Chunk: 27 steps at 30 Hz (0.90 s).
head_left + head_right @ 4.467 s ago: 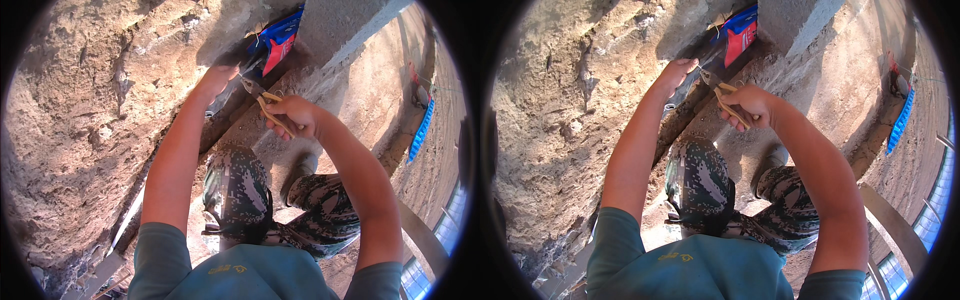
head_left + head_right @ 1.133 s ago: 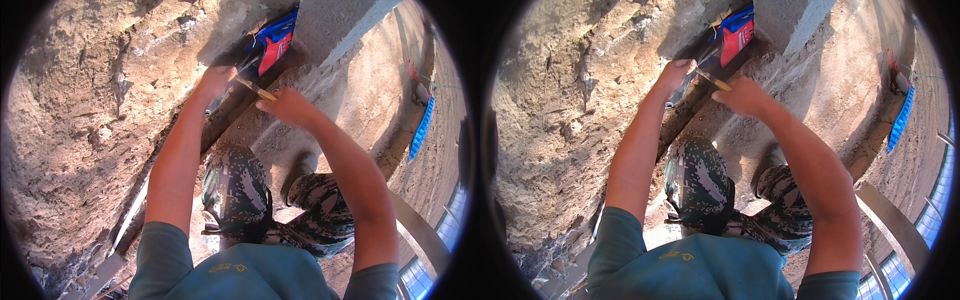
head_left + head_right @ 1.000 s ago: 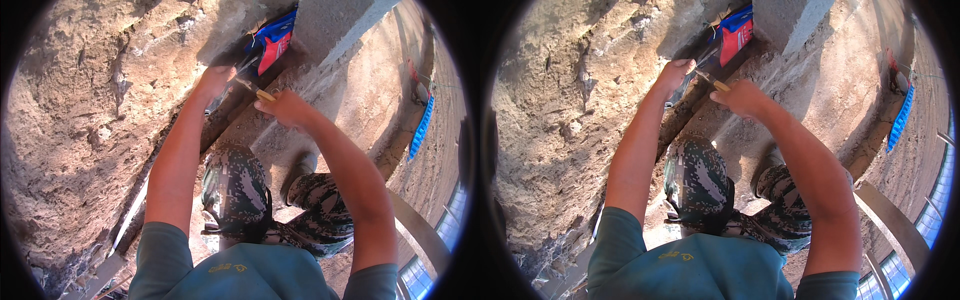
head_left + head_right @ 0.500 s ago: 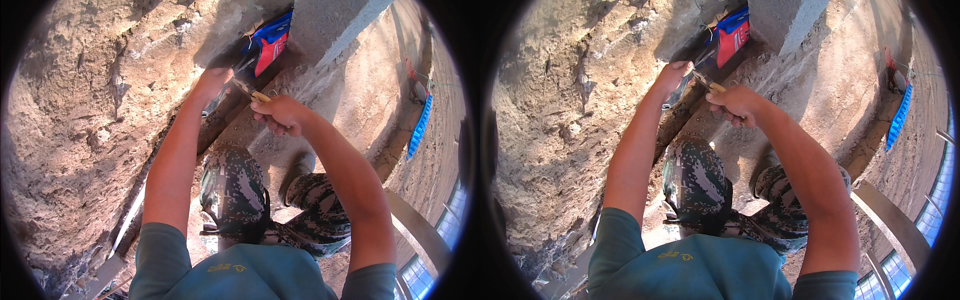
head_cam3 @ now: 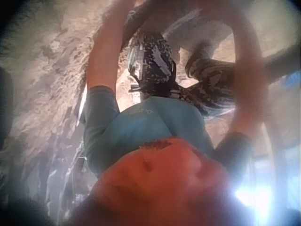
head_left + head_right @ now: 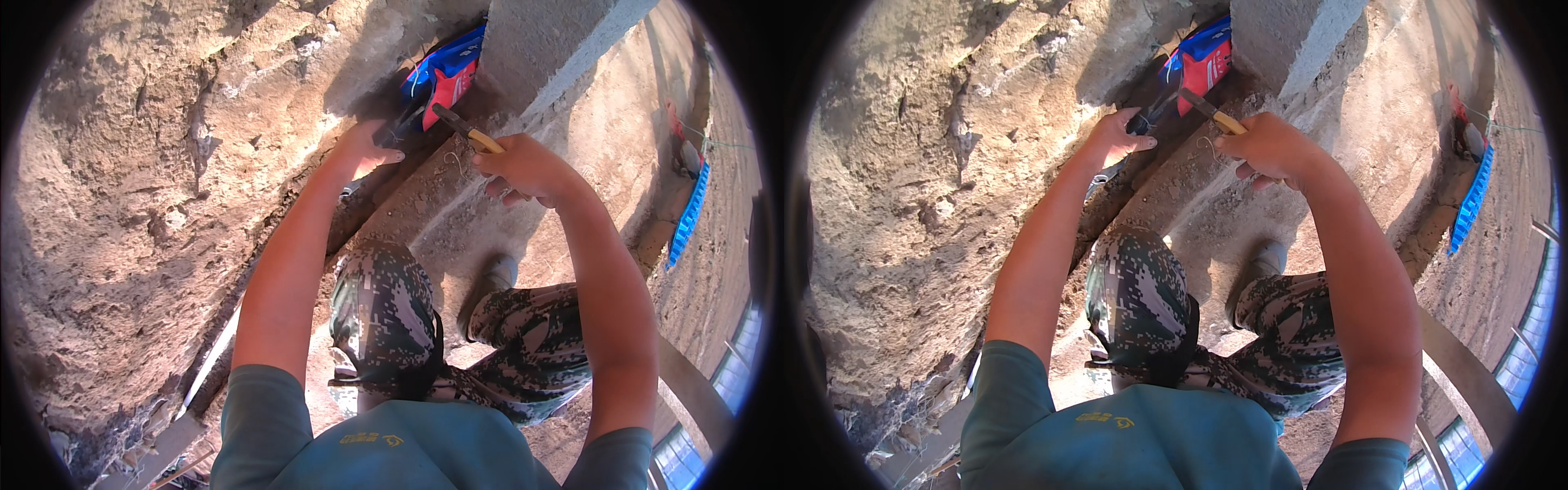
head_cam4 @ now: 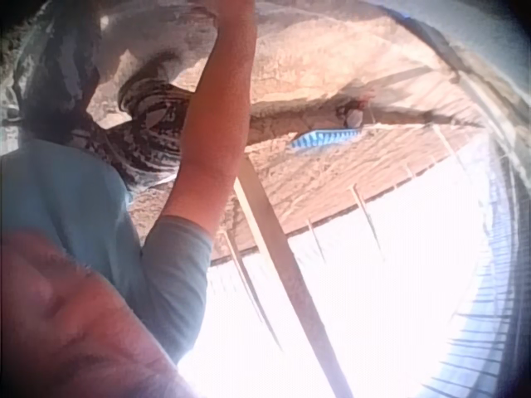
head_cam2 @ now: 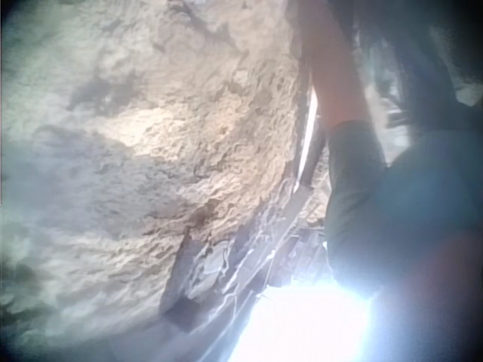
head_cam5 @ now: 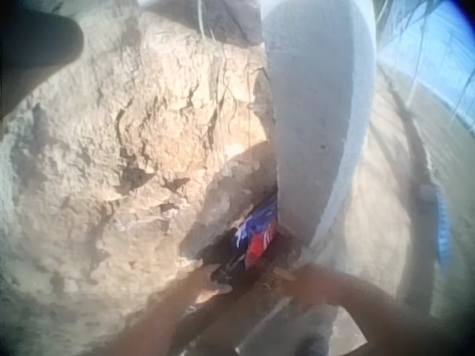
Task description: The person uses a hammer and chisel to chip away at a pipe embedded in a concrete wall, then walks to a storage area and retrieves a plastic bag from a metal cabinet.
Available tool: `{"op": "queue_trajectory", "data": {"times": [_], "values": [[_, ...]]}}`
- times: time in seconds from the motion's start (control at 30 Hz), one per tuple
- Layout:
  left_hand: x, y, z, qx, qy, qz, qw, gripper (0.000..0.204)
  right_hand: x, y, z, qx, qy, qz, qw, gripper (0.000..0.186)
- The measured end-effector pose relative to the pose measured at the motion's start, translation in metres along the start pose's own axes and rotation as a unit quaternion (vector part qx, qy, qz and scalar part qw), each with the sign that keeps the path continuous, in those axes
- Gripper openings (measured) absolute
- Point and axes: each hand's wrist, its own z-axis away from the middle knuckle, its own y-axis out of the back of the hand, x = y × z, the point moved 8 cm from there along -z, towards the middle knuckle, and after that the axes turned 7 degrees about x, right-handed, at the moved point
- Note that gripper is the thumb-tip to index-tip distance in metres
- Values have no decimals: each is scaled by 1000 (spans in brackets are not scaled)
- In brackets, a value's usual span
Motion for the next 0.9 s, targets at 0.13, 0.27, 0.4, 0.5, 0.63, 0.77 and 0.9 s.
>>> {"op": "queue_trajectory", "data": {"times": [0.13, 0.27, 0.4, 0.5, 0.63, 0.77, 0.9], "values": [[28, -4, 7, 22, 25, -127, 991, 76, -3, 11, 3, 29, 13, -6, 999, 51], [46, -1, 16, 36, 46, -187, 981, 62, -10, 12, 7, 42, 16, 32, 999, 50], [45, -1, 15, 39, 47, -223, 973, 56, -10, 16, 6, 42, 20, 81, 996, 46], [51, -5, 19, 30, 52, -234, 970, 58, -10, 25, 5, 41, 36, 122, 991, 39], [43, -9, 28, 28, 45, -243, 969, 65, -22, 49, 28, 46, 59, 232, 970, 33], [23, -9, 36, 42, 32, -239, 970, 66, 30, 90, 47, 20, -5, 158, 987, 30], [27, -5, 41, 43, 42, -235, 970, 61, 134, 119, 38, 103, -81, 80, 988, 27]]}}
